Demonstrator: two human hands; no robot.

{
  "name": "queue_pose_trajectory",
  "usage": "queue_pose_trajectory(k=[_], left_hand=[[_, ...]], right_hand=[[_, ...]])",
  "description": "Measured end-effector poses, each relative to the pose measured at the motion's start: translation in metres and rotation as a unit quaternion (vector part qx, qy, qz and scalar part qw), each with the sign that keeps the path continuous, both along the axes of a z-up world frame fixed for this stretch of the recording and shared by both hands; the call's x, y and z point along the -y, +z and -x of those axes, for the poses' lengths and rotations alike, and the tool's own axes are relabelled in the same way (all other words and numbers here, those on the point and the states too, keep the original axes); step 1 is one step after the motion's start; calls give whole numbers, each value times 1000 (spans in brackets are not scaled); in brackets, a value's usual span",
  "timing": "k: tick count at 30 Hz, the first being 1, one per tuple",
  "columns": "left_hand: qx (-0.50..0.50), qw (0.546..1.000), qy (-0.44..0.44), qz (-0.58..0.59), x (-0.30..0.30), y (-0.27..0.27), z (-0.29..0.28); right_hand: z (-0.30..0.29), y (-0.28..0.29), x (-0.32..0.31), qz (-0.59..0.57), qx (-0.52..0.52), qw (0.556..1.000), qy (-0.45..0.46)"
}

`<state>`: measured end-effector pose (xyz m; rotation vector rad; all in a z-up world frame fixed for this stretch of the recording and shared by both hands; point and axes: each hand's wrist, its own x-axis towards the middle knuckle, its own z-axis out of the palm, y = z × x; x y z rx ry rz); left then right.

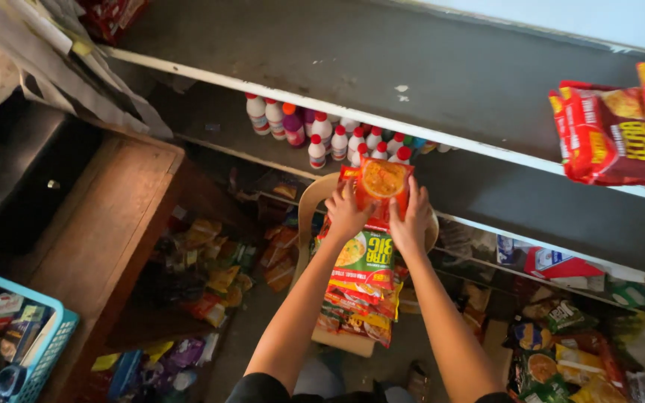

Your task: Removing instant noodle packets from a shelf and stacking them onto a chair.

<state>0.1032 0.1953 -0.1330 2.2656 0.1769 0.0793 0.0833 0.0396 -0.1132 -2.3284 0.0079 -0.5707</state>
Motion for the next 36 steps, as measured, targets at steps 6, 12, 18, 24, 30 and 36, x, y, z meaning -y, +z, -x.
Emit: queue_pose_trajectory(k=[6,12,18,24,30,36], left_hand=[[247,968,-9,-39,37,68,16],[272,954,-112,49,141,194,53],[338,917,-204,56,270,226,50],[196,863,-307,352,377,200,28],[-50,755,-251,603,406,190,45],[-76,676,-170,713,397,250,87]], right_hand=[[42,101,15,51,108,992,44],[71,191,99,117,184,975,42],[94,261,224,234,167,957,-25],[70,254,350,357,34,932,-56],[80,249,373,305,41,950,-53],[141,223,359,289,125,948,40]])
